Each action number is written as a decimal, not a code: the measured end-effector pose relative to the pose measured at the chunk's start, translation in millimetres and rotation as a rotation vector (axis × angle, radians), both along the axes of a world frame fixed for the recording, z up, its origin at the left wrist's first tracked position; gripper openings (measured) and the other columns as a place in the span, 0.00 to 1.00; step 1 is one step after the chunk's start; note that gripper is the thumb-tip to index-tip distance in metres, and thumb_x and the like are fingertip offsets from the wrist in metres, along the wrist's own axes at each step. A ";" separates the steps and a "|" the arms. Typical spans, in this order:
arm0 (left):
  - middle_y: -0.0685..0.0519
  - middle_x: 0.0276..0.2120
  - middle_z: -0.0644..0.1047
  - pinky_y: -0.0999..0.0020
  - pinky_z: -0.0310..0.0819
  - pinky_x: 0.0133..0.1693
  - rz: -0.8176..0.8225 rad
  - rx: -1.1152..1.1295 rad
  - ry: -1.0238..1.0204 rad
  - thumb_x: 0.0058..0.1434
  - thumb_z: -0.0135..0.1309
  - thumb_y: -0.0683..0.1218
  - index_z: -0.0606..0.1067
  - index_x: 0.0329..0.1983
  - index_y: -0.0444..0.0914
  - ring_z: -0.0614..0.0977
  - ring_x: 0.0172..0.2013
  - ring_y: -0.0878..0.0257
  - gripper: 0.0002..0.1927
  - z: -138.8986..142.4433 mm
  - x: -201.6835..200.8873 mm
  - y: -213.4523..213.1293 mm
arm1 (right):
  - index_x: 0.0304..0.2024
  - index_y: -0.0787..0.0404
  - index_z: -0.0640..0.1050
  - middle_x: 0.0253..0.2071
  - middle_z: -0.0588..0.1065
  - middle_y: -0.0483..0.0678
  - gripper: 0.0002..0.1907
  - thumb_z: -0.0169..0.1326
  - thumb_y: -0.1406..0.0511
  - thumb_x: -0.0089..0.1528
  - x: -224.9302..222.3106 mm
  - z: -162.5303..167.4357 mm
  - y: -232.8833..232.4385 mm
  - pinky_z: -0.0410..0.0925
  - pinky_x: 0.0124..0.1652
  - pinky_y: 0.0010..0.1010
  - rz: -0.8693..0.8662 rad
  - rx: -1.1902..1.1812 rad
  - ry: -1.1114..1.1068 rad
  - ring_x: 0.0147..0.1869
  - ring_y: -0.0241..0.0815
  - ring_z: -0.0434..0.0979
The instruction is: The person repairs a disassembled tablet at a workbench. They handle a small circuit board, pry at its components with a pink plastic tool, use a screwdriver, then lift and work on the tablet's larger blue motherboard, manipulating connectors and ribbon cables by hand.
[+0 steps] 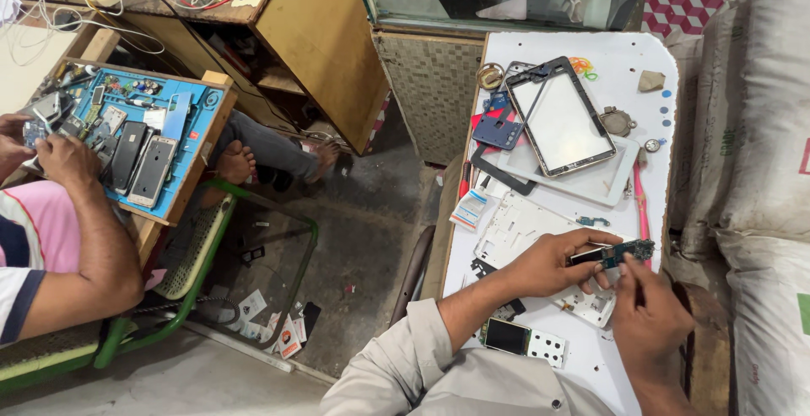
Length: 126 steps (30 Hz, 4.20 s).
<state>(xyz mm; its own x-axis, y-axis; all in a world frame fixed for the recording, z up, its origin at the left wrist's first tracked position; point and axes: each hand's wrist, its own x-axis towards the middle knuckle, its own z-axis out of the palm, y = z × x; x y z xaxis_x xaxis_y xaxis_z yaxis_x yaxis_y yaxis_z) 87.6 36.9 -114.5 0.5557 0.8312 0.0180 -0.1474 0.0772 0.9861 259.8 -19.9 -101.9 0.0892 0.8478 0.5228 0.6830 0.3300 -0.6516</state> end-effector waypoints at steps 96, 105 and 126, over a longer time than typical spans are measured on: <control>0.49 0.36 0.79 0.74 0.77 0.37 0.047 -0.119 -0.099 0.70 0.49 0.34 0.66 0.66 0.31 0.80 0.34 0.69 0.21 -5.7 16.7 -1.8 | 0.42 0.68 0.78 0.32 0.78 0.53 0.04 0.60 0.74 0.65 23.2 1.8 -3.2 0.69 0.32 0.32 -0.019 0.045 0.031 0.32 0.43 0.78; 0.50 0.35 0.79 0.74 0.77 0.36 0.047 -0.124 -0.095 0.70 0.49 0.34 0.66 0.66 0.31 0.79 0.33 0.69 0.21 -7.0 17.2 -0.9 | 0.41 0.69 0.77 0.31 0.77 0.52 0.04 0.60 0.74 0.65 23.5 3.1 -1.4 0.68 0.31 0.31 0.020 0.131 0.004 0.31 0.42 0.76; 0.49 0.37 0.80 0.75 0.78 0.37 0.055 -0.118 -0.062 0.69 0.48 0.34 0.68 0.62 0.30 0.81 0.35 0.69 0.18 -1.0 17.8 -1.1 | 0.43 0.70 0.79 0.35 0.79 0.52 0.04 0.58 0.74 0.66 24.9 -1.1 -2.0 0.70 0.33 0.26 -0.083 0.009 0.190 0.33 0.34 0.77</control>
<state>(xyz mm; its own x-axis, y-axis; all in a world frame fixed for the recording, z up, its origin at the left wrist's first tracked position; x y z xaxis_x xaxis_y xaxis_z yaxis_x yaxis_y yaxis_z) 105.3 35.8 -115.5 0.5101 0.8587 -0.0488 -0.2152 0.1824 0.9594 284.7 -21.9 -103.0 0.2561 0.8291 0.4970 0.5726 0.2841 -0.7690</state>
